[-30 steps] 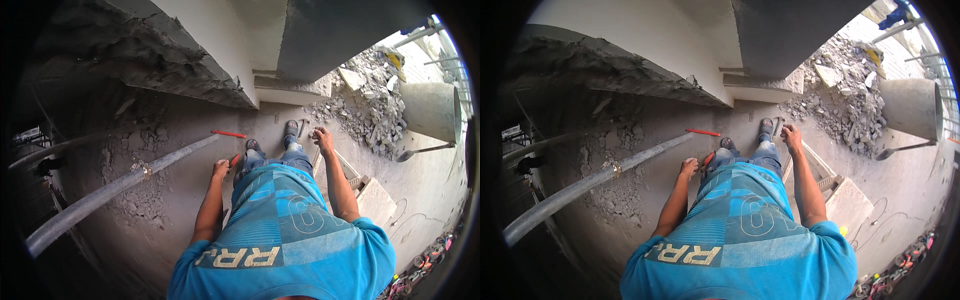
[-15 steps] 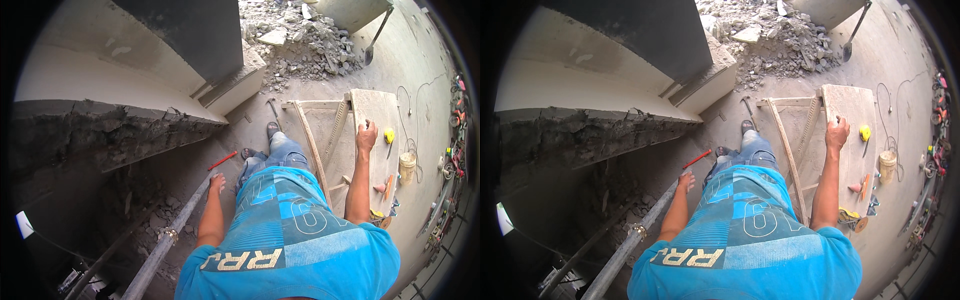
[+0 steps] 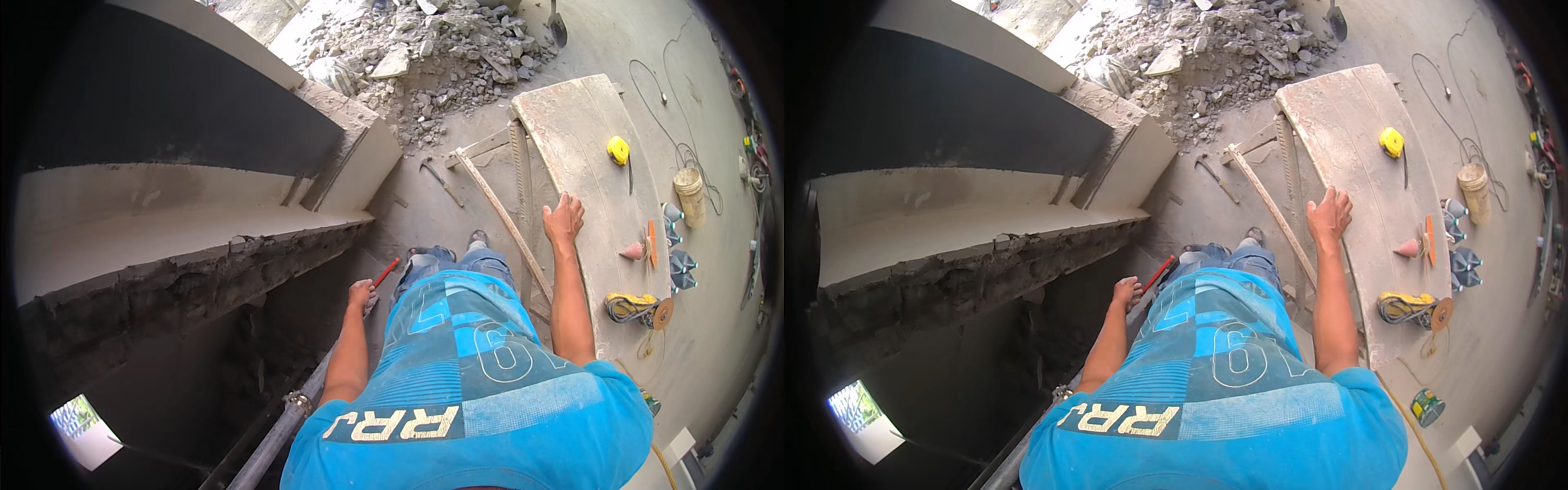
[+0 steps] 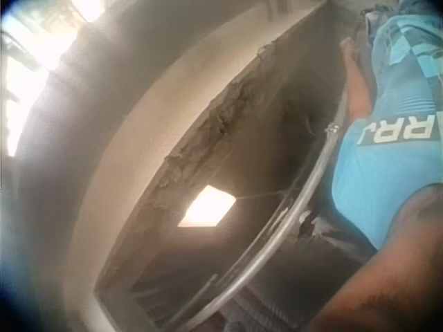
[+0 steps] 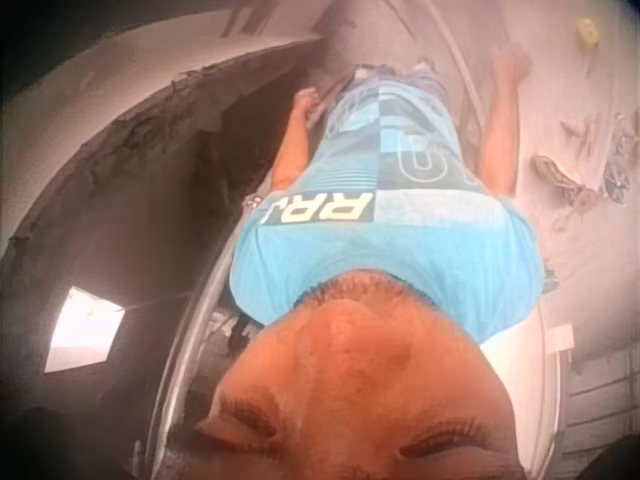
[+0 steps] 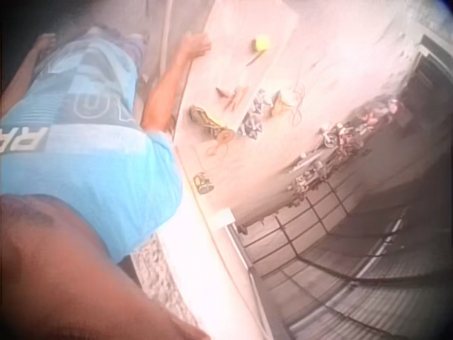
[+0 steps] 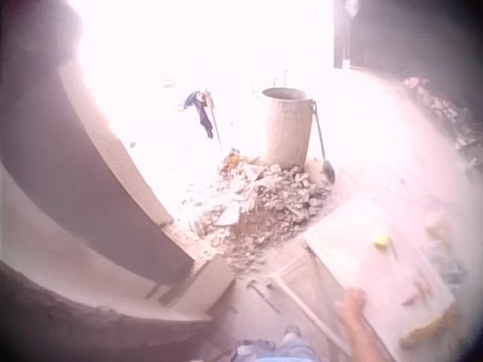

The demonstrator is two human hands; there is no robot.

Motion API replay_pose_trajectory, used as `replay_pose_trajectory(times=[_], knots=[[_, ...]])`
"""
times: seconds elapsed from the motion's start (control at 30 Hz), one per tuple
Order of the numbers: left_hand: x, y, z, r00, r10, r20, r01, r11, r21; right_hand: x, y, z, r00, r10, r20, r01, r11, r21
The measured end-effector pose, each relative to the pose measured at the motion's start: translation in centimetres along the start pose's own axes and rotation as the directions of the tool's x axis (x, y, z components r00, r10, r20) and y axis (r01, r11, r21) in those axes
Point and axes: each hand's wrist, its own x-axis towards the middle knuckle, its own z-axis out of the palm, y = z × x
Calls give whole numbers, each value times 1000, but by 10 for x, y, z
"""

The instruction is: The person uses a hammer and chisel to chip away at the edge of a concrete stair, then smooths the surface with a trowel. They later use a plumb bob to check the vertical alignment of the stair edge.

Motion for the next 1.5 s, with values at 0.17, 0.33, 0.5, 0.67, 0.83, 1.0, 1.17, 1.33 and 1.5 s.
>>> replay_pose_trajectory(times=[0.17,0.33,0.5,0.67,0.83,1.0,1.17,1.33,1.5], knots=[[-22,10,40,999,41,-18,-41,999,-15,0,12,2,996,-84,-14,84,996,-6],[-35,9,73,991,109,-74,-110,994,1,-3,15,3,987,-156,-36,155,987,-29],[-55,-12,89,987,108,-116,-112,993,-23,-6,20,9,975,-221,-22,220,974,-58],[-48,-58,103,992,90,-87,-97,991,-87,-6,26,12,961,-277,0,273,950,-152],[-54,-97,138,985,-76,-153,33,962,-270,-3,31,8,950,-310,29,308,925,-221],[-32,-149,161,985,-23,-172,-34,947,-318,-2,29,8,944,-329,25,325,915,-239],[-57,-117,141,984,-87,-153,45,964,-263,-3,31,14,949,-315,-3,307,928,-211],[-59,-83,113,990,-19,-138,-17,967,-254,-8,30,15,950,-310,-30,304,943,-132],[-26,-67,93,1000,-11,14,12,998,-69,-4,38,8,953,-297,-60,300,953,49]])
